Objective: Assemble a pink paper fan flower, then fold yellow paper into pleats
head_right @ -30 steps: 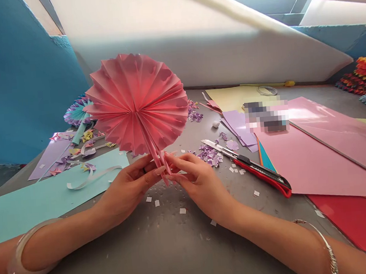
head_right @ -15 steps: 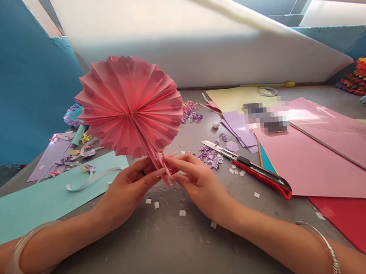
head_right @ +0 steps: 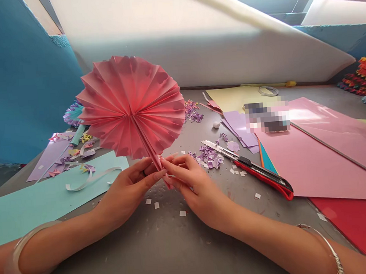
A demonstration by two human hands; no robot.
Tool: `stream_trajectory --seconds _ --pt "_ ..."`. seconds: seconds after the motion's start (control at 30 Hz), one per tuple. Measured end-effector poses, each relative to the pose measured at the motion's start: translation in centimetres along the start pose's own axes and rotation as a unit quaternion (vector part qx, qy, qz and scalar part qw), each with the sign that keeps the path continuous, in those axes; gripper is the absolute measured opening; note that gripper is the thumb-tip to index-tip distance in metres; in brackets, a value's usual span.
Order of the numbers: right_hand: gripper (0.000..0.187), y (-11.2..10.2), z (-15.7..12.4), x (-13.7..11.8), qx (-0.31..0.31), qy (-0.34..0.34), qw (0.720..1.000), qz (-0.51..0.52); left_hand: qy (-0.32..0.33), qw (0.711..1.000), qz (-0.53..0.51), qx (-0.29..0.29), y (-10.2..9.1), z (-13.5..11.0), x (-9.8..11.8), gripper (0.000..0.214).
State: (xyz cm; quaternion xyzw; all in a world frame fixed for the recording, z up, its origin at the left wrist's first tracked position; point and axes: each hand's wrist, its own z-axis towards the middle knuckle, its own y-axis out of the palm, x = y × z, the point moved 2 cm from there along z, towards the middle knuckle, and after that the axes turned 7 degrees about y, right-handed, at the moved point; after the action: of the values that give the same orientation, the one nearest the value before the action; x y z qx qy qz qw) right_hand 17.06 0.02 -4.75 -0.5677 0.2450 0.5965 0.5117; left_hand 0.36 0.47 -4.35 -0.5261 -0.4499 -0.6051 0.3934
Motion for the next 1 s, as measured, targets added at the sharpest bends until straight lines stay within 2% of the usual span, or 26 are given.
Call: stream_trajectory --seconds 0.3,0.4,0.57,0.83,1.0 --pt "0.060 0.31 -0.20 -0.03 -0.013 0.004 0.999 -0.030 0.004 1.000 0.004 0.007 -0.08 0.08 -0.24 0.023" --pt "0.056 0.24 -0.16 0.13 -0.019 0.018 1.000 0.010 0.001 1.000 0.008 0.019 0.04 0.07 -0.01 0.025" --pt "0.048 0.22 -0.05 0.42 -0.014 0.035 0.995 0.090 0.009 1.000 0.012 0.009 0.09 0.11 0.21 0.019" --pt "0.043 0.46 -0.09 0.46 0.000 0.056 0.992 0.117 0.010 1.000 0.021 -0.008 -0.11 0.06 -0.23 0.015" --pt "0.029 0.29 0.08 -0.31 -0.015 0.118 0.985 0.124 0.000 1.000 0.028 -0.008 0.00 -0.18 0.25 0.017"
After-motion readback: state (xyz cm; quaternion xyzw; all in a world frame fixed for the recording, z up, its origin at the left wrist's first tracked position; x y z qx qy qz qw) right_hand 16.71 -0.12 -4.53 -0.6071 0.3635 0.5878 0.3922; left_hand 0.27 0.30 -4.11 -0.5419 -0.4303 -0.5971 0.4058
